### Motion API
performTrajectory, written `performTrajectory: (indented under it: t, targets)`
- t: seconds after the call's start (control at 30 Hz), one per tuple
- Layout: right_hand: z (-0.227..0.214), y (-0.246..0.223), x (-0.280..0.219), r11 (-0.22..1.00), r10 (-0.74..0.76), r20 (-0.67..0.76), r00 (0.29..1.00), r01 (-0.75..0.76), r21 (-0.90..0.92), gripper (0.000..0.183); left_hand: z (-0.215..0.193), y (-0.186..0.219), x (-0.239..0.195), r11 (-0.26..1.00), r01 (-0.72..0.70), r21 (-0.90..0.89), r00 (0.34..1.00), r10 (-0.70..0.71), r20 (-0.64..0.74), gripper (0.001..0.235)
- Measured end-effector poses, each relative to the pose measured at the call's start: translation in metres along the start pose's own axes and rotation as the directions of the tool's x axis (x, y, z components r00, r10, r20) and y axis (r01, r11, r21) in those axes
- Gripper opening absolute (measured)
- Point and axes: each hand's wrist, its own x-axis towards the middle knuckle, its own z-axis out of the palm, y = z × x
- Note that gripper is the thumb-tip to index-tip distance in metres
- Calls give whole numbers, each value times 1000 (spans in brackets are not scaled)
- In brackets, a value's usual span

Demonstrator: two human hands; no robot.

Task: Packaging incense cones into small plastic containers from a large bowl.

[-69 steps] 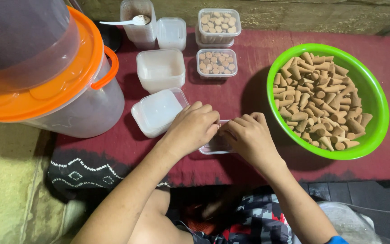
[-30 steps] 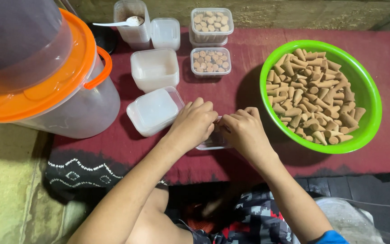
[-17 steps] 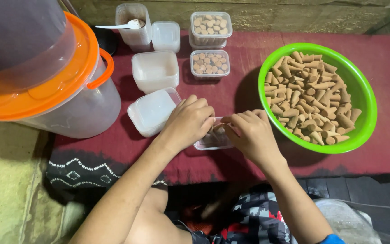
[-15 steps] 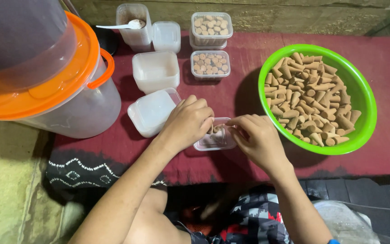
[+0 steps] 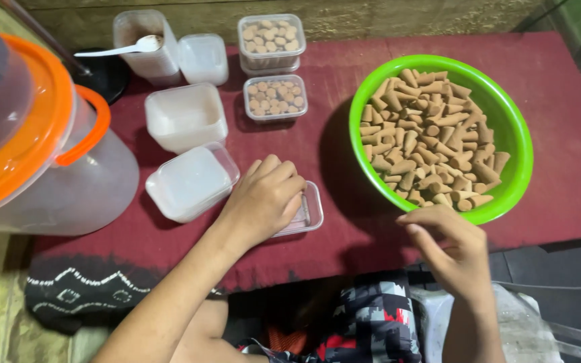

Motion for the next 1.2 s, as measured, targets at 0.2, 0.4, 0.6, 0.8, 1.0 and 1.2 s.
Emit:
performTrajectory:
  t: [0.2,0.4,0.6,0.8,1.0,1.2]
  targets:
    - [-40,24,6,956,103,-193,976,-151,-253,10,2,40,46,985,-171,35,984,169,49,26]
    - [-64,44,9,922,170,-186,968,-223,-317,8,14,65,90,961,-266,79,964,266,15,22]
    - [-72,48,12,911,255,-61,965,-261,-319,12,69,75,127,986,-164,-44,975,168,147,17]
    - [-63,31,24,936,135,-123,983,-167,-311,9,130,82,140,985,-168,39,986,168,14,14]
    - [-60,43,20,944,123,-142,982,-160,-288,7,154,87,145,970,-199,140,973,213,-90,9]
    - [-60,40,21,947,105,-156,982,-147,-287,8,147,87,148,983,-177,57,983,179,-43,9]
